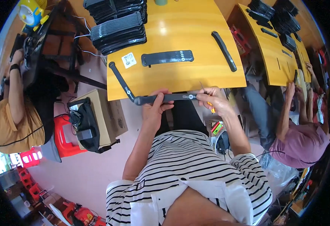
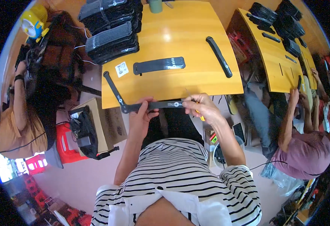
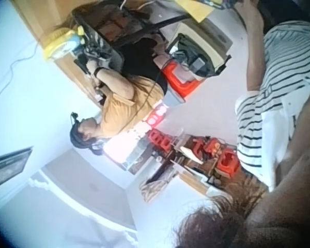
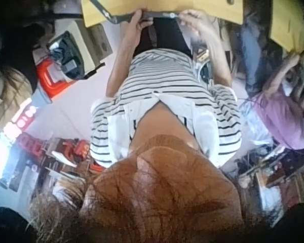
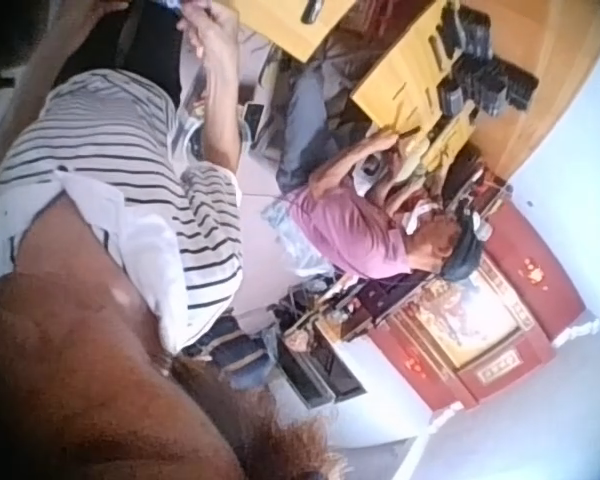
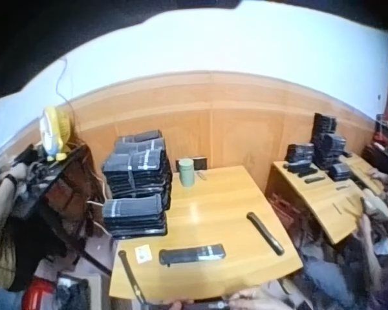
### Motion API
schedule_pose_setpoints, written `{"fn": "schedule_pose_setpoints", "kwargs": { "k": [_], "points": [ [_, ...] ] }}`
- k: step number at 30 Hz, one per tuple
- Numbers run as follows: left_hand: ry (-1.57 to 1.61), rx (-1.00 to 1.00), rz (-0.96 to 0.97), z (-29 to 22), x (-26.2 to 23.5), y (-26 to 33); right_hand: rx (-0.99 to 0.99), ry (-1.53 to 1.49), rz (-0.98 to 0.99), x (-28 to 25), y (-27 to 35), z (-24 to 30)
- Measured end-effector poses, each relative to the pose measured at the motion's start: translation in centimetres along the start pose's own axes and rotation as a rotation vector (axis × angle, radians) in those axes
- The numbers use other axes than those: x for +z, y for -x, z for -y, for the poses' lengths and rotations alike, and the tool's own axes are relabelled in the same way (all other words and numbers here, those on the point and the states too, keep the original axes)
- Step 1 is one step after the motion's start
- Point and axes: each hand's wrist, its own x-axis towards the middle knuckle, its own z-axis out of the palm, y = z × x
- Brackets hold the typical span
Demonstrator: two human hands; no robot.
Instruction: Assembling leather straps by attaching small metal hardware components and labels.
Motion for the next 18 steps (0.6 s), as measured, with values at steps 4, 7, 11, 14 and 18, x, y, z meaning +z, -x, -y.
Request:
{"fn": "schedule_pose_setpoints", "kwargs": {
  "k": [4,7,11,14,18],
  "points": [
    [0.023,0.066,-0.108,-0.7,-1.7,-1.0,-0.055,0.072,-0.171,-0.6,-0.5,0.2],
    [-0.066,0.074,-0.158,-1.7,-3.1,-2.7,-0.071,0.147,-0.277,-1.0,-2.2,0.4],
    [-0.248,0.109,-0.161,-3.0,-3.8,-6.0,-0.128,0.056,-0.304,-1.7,-5.6,0.8],
    [-0.313,0.081,-0.189,-3.7,-4.1,-8.5,-0.176,0.051,-0.303,-2.7,-8.3,0.8],
    [-0.43,0.074,-0.195,-3.6,-4.7,-11.3,-0.235,0.177,-0.411,-3.1,-10.5,0.5]
  ]
}}
